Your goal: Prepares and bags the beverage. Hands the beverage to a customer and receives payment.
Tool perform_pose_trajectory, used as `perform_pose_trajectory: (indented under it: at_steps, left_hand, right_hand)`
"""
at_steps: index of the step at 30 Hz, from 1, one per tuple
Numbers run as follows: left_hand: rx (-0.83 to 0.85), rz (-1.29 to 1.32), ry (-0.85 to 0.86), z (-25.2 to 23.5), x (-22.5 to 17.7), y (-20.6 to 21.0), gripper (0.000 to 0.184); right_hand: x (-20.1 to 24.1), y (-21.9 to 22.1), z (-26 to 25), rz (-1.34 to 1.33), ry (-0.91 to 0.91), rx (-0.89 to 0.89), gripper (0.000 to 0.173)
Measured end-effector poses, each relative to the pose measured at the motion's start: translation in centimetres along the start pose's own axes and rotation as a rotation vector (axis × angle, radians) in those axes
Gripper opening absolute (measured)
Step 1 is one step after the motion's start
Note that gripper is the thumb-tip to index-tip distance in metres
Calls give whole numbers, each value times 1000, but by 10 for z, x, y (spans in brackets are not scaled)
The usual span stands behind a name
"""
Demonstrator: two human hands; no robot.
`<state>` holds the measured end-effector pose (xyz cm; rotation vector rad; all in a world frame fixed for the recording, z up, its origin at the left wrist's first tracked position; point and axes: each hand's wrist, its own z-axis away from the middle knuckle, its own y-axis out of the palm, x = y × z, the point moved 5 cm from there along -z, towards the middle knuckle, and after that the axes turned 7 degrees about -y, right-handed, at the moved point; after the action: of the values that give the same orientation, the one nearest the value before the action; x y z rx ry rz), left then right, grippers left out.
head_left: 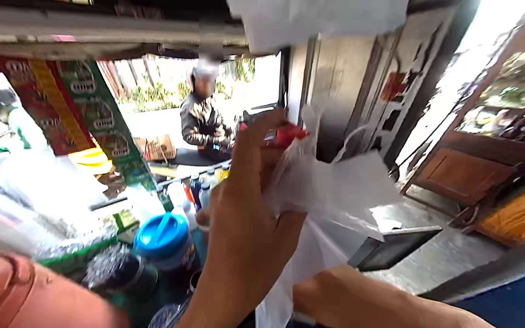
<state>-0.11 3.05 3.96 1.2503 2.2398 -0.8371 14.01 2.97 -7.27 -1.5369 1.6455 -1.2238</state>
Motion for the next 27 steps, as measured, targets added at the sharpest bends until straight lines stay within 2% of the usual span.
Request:
perform_pose_trajectory:
  at_steps: [1, 3, 4, 6, 7, 8, 11, 13, 15, 19, 21, 22, 23, 25, 26, 27]
  left_hand:
    - [44, 20, -43, 23, 27, 6, 74]
    - [117, 44, -108, 72, 79, 20, 56]
    - [135, 50, -136, 96, 99, 28, 49]
    - [125, 62, -180, 139, 126, 43, 41]
    - [98, 56, -192, 157, 135, 48, 38]
    - [60, 31, -195, 174, 141, 52, 37]
    - [-88, -177, -209, 221, 153, 46, 35]
    - [-139, -355, -255, 245, 160, 36, 33]
    - [-89, -444, -313, 268, 165, 29, 30]
    - [229, -598, -377, 303, 179, 35, 22]
    - [332, -737, -537, 319, 192, 42, 18]
    - [418, -799, -690, 326, 197, 43, 17]
    - [562, -824, -894, 330, 202, 43, 24]
    - [861, -745, -1293, 332, 208, 43, 58]
    - [911, -695, -1385, 333, 212, 46, 70]
    - [898, -669, -1413, 333, 216, 51, 71]
  right_hand:
    - [-20, 19, 17, -179, 67, 11, 21]
    - [-67, 34, 54, -576, 378, -41, 21]
    - [-91, 37, 69, -713, 504, -134, 30]
    - [-109, 47, 73, -840, 574, -213, 59]
    - [-101, 57, 62, -825, 558, -179, 59]
    - [-89, 73, 50, -768, 536, -134, 53]
    - [-66, 131, 33, -652, 539, -41, 15]
    - [-64, 159, 40, -670, 618, -1, 13]
    - [-60, 178, 48, -570, 665, -6, 18]
    - [-55, 206, 54, -294, 570, -28, 18]
    - [-56, 217, 55, -304, 546, 47, 21]
    - [-58, 224, 58, -323, 550, 120, 26]
    - [-64, 233, 63, -338, 567, 214, 32]
    - [-83, 258, 79, -348, 606, 387, 37]
    - [-95, 272, 88, -361, 620, 475, 37]
    - [-106, 283, 98, -383, 630, 582, 37]
